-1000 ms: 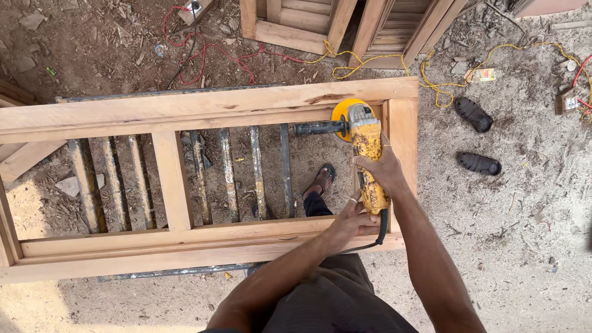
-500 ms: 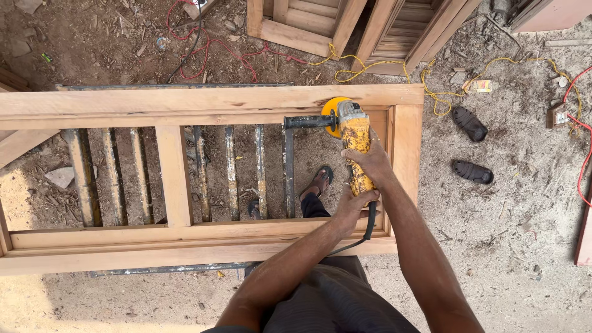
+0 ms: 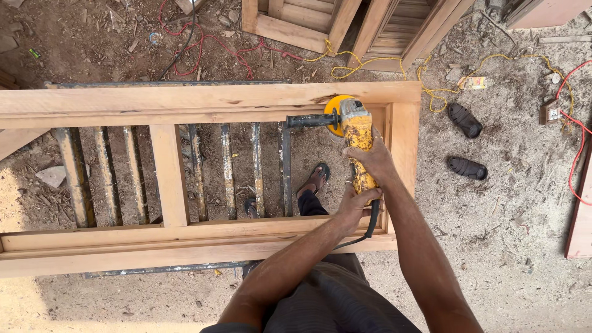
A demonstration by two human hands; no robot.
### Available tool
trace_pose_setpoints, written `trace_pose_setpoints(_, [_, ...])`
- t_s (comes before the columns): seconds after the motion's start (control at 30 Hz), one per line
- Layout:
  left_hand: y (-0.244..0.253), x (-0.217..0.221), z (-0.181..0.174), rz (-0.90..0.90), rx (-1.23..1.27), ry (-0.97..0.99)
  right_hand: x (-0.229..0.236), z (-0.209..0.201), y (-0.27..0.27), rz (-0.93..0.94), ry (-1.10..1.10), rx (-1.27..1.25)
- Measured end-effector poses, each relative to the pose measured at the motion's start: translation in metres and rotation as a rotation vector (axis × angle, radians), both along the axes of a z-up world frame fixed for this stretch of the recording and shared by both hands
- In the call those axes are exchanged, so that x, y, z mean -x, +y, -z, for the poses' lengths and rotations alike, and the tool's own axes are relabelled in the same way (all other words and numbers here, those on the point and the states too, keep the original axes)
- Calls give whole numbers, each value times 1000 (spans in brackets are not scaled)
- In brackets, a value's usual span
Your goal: The person uses a power sander to smooth the edges and surfaces of a wooden window frame, moving the tool along the wood and occasionally using their hands to touch the sanded area.
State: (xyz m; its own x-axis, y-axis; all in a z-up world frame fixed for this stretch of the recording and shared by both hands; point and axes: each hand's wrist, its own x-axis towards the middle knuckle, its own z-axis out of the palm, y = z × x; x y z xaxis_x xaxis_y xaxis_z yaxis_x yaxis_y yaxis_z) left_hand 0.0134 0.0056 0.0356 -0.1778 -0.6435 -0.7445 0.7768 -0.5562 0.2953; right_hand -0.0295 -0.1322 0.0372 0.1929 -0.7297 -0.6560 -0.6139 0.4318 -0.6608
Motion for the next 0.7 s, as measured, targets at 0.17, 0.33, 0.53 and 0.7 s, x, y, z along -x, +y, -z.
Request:
trace_pose_setpoints(0.17, [3, -3, 1, -14, 17, 22, -3, 2, 3, -36, 121, 8])
trace_pose_setpoints(0.33, [20, -15, -5, -145, 48, 34, -25, 16, 13, -137, -60, 31])
trace_pose_setpoints(0.53, [1, -13, -7, 60, -45, 19, 2, 8, 7, 31, -70, 34])
trace_pose_setpoints(0.7, [-2, 10, -6, 364, 201, -73, 67, -9, 22, 475, -305, -3])
